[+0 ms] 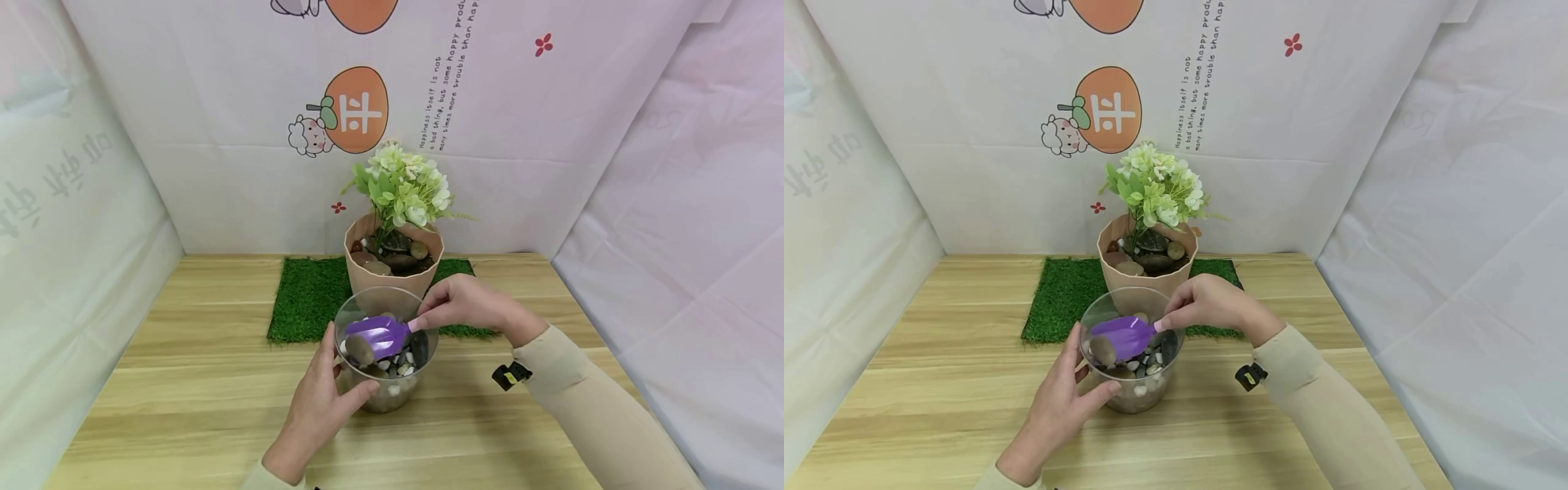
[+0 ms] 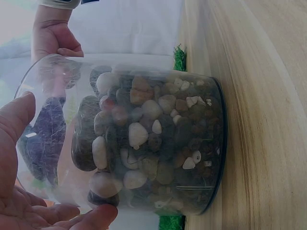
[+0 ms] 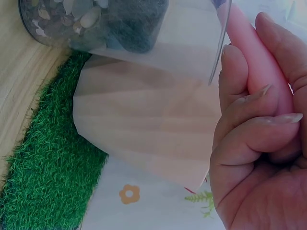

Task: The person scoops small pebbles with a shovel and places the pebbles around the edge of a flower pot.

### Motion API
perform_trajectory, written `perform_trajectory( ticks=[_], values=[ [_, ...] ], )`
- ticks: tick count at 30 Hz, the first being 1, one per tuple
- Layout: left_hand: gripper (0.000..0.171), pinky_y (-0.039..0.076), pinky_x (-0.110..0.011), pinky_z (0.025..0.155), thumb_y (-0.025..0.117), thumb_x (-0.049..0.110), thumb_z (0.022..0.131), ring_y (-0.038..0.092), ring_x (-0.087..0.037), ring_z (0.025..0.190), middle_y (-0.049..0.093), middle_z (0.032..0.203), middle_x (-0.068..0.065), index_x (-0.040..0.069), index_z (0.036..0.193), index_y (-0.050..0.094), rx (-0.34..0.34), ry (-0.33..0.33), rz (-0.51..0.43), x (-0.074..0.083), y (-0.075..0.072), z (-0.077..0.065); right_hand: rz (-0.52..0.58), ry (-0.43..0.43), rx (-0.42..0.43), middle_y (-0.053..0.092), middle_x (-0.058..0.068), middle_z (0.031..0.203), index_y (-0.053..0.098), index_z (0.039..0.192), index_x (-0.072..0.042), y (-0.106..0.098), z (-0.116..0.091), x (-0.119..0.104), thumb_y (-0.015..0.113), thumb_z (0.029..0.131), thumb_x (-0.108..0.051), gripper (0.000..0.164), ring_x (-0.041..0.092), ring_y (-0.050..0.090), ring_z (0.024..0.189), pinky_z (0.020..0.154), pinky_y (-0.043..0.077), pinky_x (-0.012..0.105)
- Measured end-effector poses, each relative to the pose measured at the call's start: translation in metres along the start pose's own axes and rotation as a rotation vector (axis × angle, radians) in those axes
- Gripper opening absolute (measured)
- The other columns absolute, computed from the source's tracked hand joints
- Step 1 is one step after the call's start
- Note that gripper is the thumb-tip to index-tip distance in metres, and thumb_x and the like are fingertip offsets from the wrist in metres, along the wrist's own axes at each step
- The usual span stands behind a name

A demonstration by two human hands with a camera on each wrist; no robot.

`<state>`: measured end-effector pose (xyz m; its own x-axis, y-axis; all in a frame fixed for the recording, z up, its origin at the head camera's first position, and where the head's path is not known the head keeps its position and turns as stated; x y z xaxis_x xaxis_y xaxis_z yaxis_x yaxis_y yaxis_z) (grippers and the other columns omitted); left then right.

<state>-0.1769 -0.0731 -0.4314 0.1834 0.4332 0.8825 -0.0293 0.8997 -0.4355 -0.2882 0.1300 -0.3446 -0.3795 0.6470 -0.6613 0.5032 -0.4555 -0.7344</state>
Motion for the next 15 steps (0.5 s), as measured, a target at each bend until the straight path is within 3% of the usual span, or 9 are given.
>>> perform_trajectory(
  ticks=[15],
  values=[
    [0.123, 0.052, -0.049, 0.112, 0.084, 0.054, 0.084, 0.049, -0.038, 0.144, 0.026, 0.17, -0.021, 0.009, 0.169, 0.007, -0.001, -0.02, 0.008, -0.003, 0.0, 0.0, 0.102, 0.078, 0.113, 0.078, -0.001, 0.098, 0.083, 0.096, -0.023, -0.039, -0.019, 0.014, 0.087, 0.084, -0.041, 0.022, 0.021, 0.066, 0.091, 0.08, 0.059, 0.036]
  ],
)
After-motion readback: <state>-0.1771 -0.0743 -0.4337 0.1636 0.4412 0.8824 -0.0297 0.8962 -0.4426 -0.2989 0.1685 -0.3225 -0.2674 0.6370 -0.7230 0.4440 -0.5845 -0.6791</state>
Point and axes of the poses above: each hand's wrist, its own z-axis towards the middle knuckle, its own y-axis out of the palm, x = y × z, the point moved 10 cm from there along z, towards the middle knuckle
